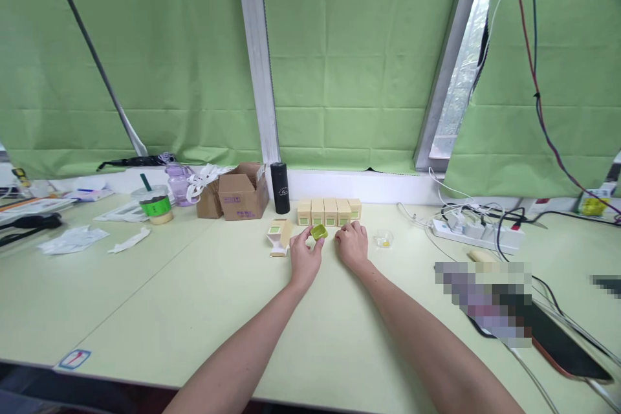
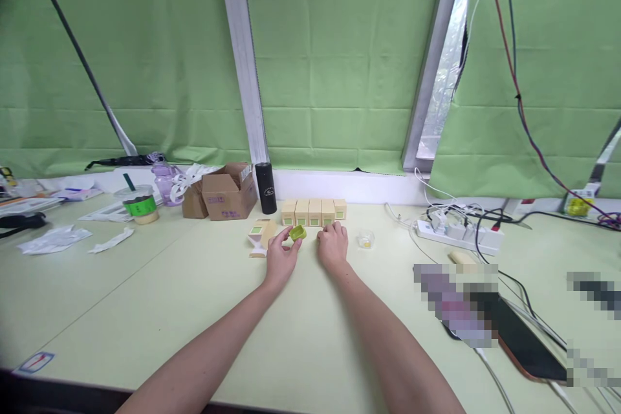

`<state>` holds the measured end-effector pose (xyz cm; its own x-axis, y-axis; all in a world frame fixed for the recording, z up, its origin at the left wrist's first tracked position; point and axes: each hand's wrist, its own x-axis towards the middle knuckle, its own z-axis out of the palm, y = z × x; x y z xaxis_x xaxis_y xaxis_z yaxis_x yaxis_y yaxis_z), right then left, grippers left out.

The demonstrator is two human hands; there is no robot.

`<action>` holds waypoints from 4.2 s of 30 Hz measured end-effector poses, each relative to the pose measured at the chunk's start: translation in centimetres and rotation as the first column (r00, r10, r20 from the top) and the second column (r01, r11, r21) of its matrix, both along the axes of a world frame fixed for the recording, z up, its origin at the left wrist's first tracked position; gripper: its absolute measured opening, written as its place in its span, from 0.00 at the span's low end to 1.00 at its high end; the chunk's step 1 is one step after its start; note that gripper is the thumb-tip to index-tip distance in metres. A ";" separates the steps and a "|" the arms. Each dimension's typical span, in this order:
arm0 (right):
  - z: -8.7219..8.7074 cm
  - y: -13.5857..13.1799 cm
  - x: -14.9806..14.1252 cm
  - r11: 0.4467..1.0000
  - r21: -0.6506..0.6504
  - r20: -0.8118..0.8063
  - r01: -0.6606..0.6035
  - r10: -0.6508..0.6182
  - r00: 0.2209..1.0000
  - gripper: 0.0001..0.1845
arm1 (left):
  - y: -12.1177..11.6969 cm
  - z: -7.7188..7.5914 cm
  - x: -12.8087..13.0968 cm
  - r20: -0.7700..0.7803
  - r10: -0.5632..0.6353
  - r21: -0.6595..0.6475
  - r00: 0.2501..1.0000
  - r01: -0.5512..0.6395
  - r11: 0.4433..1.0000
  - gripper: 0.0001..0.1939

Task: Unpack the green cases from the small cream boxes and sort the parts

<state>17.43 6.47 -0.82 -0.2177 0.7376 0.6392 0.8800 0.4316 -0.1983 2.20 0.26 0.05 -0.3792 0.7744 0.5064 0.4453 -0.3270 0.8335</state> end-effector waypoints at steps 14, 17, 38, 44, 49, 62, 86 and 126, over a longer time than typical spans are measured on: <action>1.4 -8.5 1.6 0.935 -0.327 -0.018 -0.138 0.139 0.990 0.08 | -0.4 1.1 1.0 0.555 -0.246 -0.090 0.795 0.351 0.932 0.21; 1.4 -9.6 1.8 0.925 -0.338 -0.048 -0.174 0.168 0.985 0.08 | -0.8 1.6 1.2 0.704 -0.313 -0.045 0.638 0.479 0.876 0.16; 1.3 -9.8 2.4 0.916 -0.324 -0.057 -0.238 0.232 0.971 0.09 | 2.2 1.5 -0.7 0.200 -0.164 -0.137 0.966 0.194 0.971 0.08; 1.2 -9.7 2.4 0.915 -0.333 -0.053 -0.229 0.225 0.973 0.09 | 3.3 1.7 -2.0 -0.275 -0.093 -0.175 0.957 0.045 0.983 0.06; 1.4 -9.7 2.4 0.914 -0.348 -0.026 -0.211 0.215 0.976 0.09 | 4.1 0.6 -2.0 -0.529 -0.090 -0.239 0.844 -0.047 0.970 0.12; 1.5 -9.7 2.3 0.895 -0.392 -0.028 -0.213 0.220 0.975 0.10 | 3.8 -0.1 -2.2 -0.774 -0.120 -0.268 0.622 -0.150 0.952 0.20; 1.8 -9.8 2.2 0.895 -0.401 0.003 -0.197 0.216 0.976 0.10 | 4.6 -0.5 -2.6 -0.759 -0.070 -0.211 0.647 -0.143 0.967 0.18; 6.7 2.0 6.7 0.944 -0.304 0.066 0.125 -0.110 0.992 0.18 | -2.8 3.0 -0.2 -0.765 -0.468 -0.367 0.442 0.297 0.882 0.13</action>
